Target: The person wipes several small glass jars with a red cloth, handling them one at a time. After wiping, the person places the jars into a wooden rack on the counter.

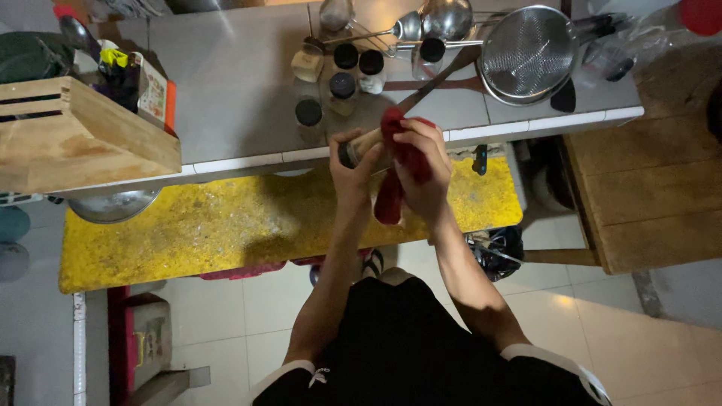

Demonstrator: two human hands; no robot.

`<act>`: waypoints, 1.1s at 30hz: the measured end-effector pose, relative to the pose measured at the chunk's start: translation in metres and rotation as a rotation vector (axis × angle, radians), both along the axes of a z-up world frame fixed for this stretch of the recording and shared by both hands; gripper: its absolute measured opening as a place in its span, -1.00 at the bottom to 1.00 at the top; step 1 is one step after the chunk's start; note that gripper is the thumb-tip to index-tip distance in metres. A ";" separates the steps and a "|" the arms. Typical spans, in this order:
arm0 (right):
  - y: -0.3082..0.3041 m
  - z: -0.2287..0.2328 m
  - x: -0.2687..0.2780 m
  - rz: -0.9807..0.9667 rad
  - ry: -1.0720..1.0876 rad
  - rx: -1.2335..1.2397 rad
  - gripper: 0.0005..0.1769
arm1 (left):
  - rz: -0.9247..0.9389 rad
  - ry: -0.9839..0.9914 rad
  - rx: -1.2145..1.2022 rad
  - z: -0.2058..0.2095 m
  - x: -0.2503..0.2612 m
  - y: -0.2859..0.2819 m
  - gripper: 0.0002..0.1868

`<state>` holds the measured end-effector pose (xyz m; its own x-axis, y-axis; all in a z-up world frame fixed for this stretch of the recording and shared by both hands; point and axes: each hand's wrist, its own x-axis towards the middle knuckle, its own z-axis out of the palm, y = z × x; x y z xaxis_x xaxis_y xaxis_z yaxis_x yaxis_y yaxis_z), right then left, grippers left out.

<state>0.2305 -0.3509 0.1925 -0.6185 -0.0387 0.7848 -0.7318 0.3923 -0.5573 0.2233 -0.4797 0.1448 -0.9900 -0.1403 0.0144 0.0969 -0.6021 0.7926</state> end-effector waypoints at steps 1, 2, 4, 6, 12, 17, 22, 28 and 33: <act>0.002 0.005 -0.004 0.054 -0.036 -0.007 -0.66 | 0.000 0.023 -0.058 0.003 0.000 -0.001 -0.43; 0.005 0.010 -0.009 0.110 -0.074 -0.015 -0.64 | 0.002 0.045 -0.117 0.005 0.001 -0.003 -0.45; 0.007 0.015 -0.018 0.208 -0.164 -0.044 -0.61 | 0.024 0.079 -0.163 0.011 0.002 -0.006 -0.45; 0.009 0.013 -0.026 0.287 -0.268 -0.085 -0.58 | 0.058 0.104 -0.133 0.015 0.003 -0.006 -0.44; -0.011 -0.016 -0.040 0.124 -0.615 -0.244 -0.54 | 0.098 0.160 -0.227 0.018 0.003 -0.013 -0.44; -0.040 -0.018 -0.023 -0.182 -0.659 -0.186 -0.60 | 0.191 0.209 -0.375 0.003 -0.007 -0.026 -0.45; -0.073 -0.023 -0.002 -0.343 -0.462 -0.212 -0.79 | 0.180 0.104 -0.431 0.000 -0.006 -0.041 -0.47; -0.107 -0.030 0.017 -0.384 -0.155 -0.196 -0.77 | -0.133 0.052 -0.079 -0.014 -0.009 -0.075 -0.52; -0.118 -0.027 0.033 -0.343 -0.077 -0.079 -0.69 | -0.273 0.097 -0.100 -0.034 -0.009 -0.097 -0.55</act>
<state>0.2633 -0.4686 0.1655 -0.6420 0.2407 0.7279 -0.5197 0.5614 -0.6440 0.2141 -0.5767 0.1105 -0.9842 0.1376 0.1115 0.0207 -0.5358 0.8441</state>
